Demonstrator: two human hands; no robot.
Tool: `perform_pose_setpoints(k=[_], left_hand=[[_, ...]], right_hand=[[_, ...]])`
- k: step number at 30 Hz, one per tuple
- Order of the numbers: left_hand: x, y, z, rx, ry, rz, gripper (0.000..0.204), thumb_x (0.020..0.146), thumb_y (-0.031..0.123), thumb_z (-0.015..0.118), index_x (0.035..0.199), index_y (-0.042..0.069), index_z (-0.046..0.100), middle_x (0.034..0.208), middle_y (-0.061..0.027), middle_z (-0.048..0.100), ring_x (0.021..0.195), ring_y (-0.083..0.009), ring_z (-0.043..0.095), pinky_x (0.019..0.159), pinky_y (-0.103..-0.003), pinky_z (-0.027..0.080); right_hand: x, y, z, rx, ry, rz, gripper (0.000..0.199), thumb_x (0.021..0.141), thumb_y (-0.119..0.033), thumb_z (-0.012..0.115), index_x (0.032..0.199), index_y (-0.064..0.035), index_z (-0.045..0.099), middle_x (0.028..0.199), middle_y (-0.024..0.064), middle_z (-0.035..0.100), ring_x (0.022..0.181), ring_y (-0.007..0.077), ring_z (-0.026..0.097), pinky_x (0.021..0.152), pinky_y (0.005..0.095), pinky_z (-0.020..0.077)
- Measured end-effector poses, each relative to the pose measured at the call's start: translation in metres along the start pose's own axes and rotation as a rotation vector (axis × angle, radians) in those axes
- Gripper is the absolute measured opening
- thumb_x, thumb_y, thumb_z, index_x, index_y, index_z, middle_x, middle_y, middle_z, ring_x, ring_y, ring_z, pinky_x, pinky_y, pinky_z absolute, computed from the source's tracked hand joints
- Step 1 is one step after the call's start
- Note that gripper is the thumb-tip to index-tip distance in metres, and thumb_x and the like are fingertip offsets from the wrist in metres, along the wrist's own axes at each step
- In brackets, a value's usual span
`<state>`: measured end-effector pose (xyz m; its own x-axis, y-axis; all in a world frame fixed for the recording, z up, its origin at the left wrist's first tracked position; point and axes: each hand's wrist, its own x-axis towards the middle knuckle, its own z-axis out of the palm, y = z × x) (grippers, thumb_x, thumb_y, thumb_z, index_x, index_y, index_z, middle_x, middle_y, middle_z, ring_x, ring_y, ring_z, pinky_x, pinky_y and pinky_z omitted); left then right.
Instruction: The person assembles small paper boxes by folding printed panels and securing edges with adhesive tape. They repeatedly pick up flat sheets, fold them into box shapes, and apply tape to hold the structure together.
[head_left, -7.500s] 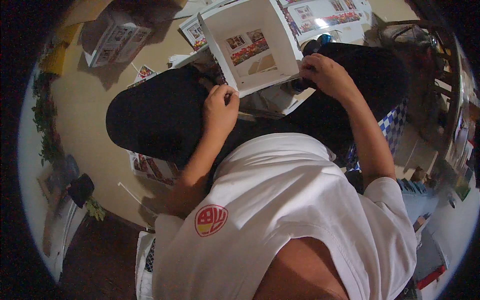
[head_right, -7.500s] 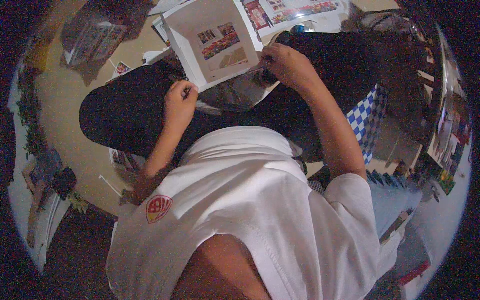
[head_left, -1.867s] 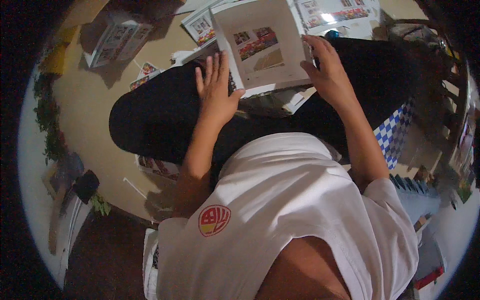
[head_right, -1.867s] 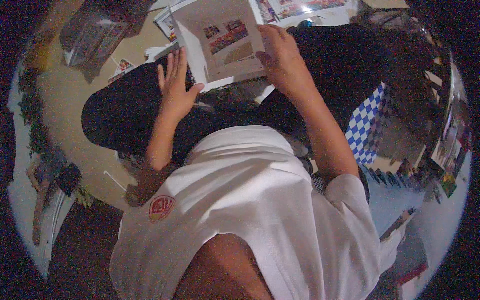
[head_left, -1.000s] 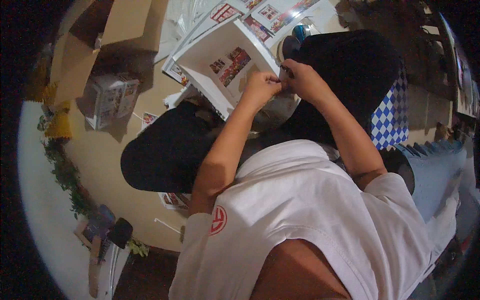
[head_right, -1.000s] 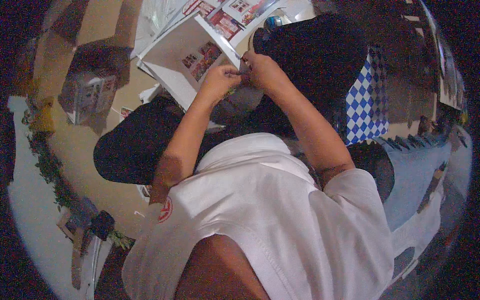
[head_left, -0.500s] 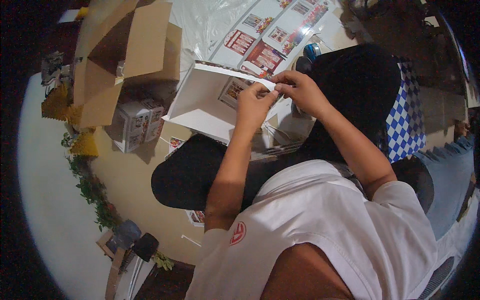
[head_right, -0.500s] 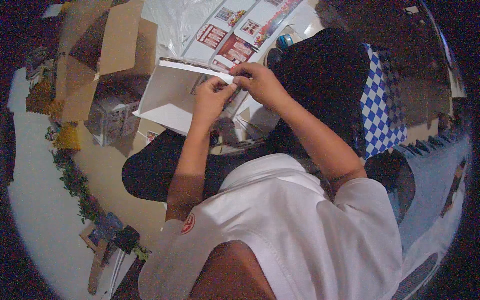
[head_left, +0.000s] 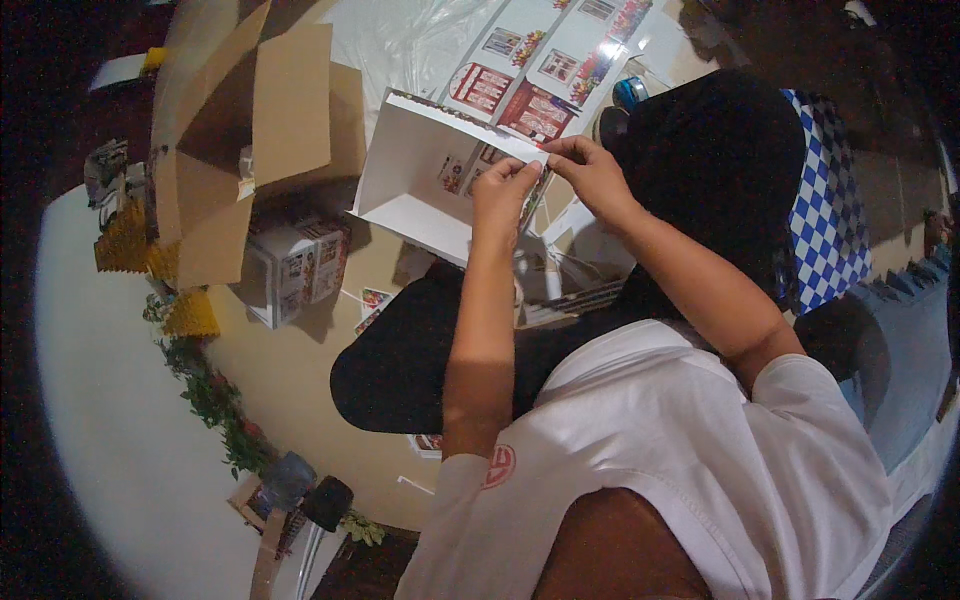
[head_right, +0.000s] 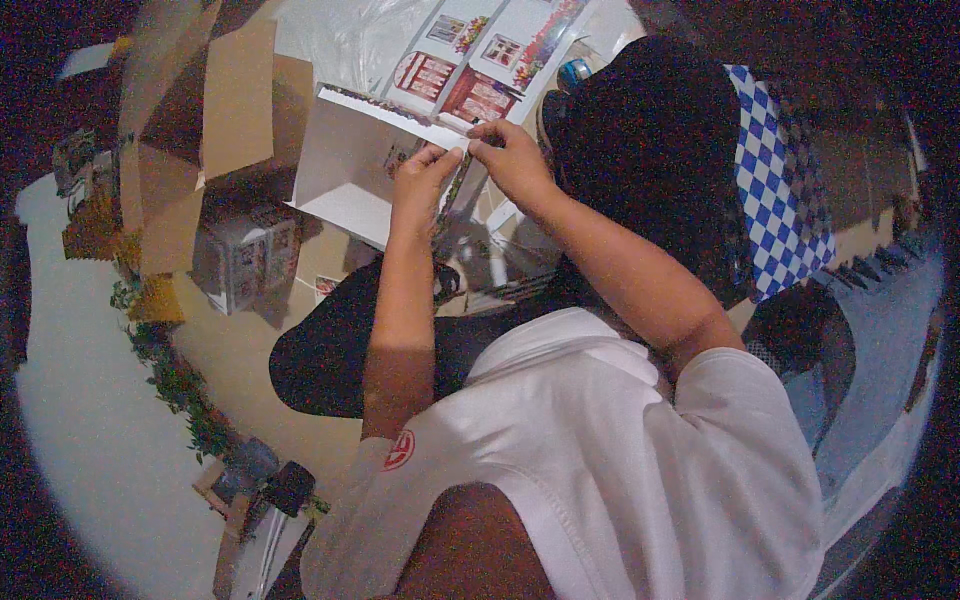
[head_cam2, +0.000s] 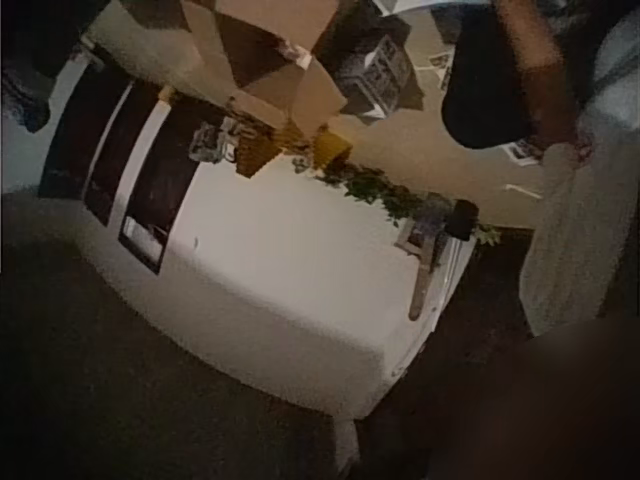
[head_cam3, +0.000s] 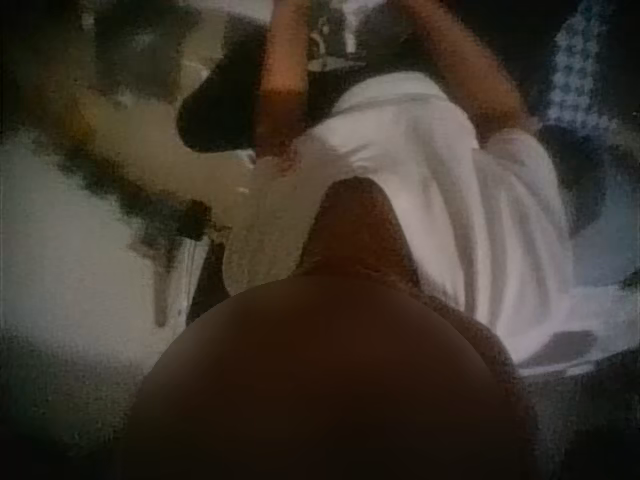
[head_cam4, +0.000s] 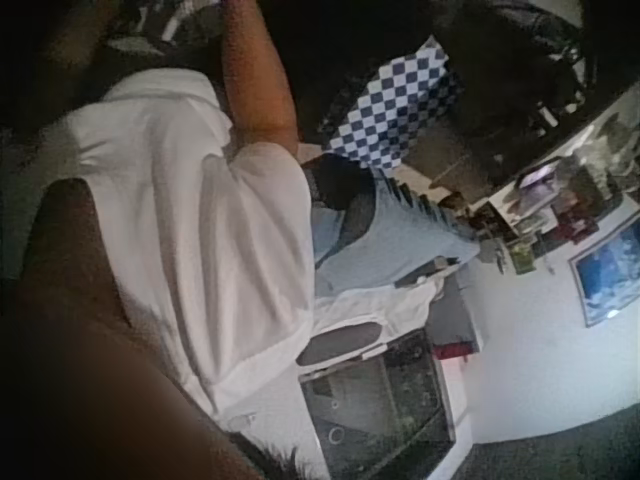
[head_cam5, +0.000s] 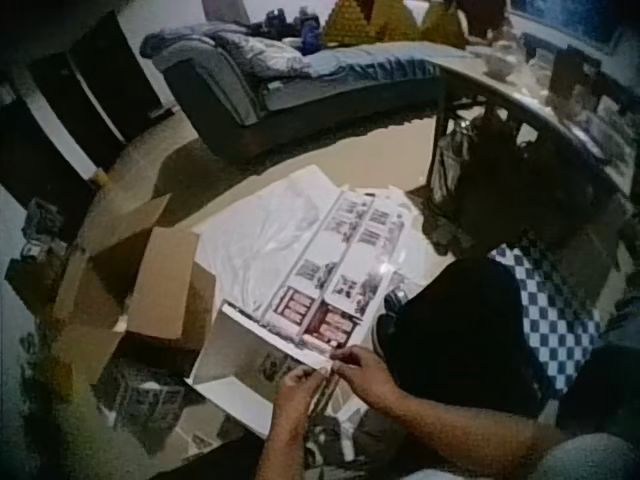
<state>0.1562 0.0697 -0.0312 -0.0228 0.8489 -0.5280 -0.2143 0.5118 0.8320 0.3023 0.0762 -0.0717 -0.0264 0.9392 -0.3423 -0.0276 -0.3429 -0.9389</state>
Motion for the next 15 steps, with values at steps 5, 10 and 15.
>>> perform_pose_setpoints(k=[5,10,15], left_hand=[[0.011,-0.001,-0.004,0.167,-0.034,0.003,0.02,0.085,0.016,0.068,0.088,-0.004,0.067,0.08,-0.0045,0.066,0.069,-0.0086,0.057,0.062,-0.024,0.045],[0.017,0.005,-0.002,0.305,-0.043,-0.05,0.022,0.085,0.017,0.068,0.088,-0.005,0.068,0.081,-0.0042,0.066,0.07,-0.0089,0.057,0.064,-0.024,0.045],[0.018,0.0,-0.002,0.203,-0.068,-0.014,0.018,0.084,0.014,0.068,0.086,-0.003,0.068,0.079,-0.0031,0.066,0.07,-0.0082,0.057,0.064,-0.024,0.045]], right_hand=[[0.005,0.004,0.006,-0.019,0.089,-0.006,0.024,0.081,-0.015,0.063,0.101,-0.0011,0.064,0.096,0.0131,0.065,0.092,0.0222,0.061,0.084,0.0326,0.0472],[0.001,-0.007,0.01,-0.08,0.157,-0.03,0.023,0.081,-0.015,0.061,0.099,-0.0013,0.064,0.098,0.0143,0.064,0.094,0.0239,0.061,0.086,0.0342,0.0466],[0.0,-0.008,0.01,-0.123,0.194,-0.046,0.023,0.08,-0.015,0.062,0.098,-0.0007,0.063,0.097,0.0147,0.063,0.095,0.0247,0.061,0.087,0.0344,0.0461]])
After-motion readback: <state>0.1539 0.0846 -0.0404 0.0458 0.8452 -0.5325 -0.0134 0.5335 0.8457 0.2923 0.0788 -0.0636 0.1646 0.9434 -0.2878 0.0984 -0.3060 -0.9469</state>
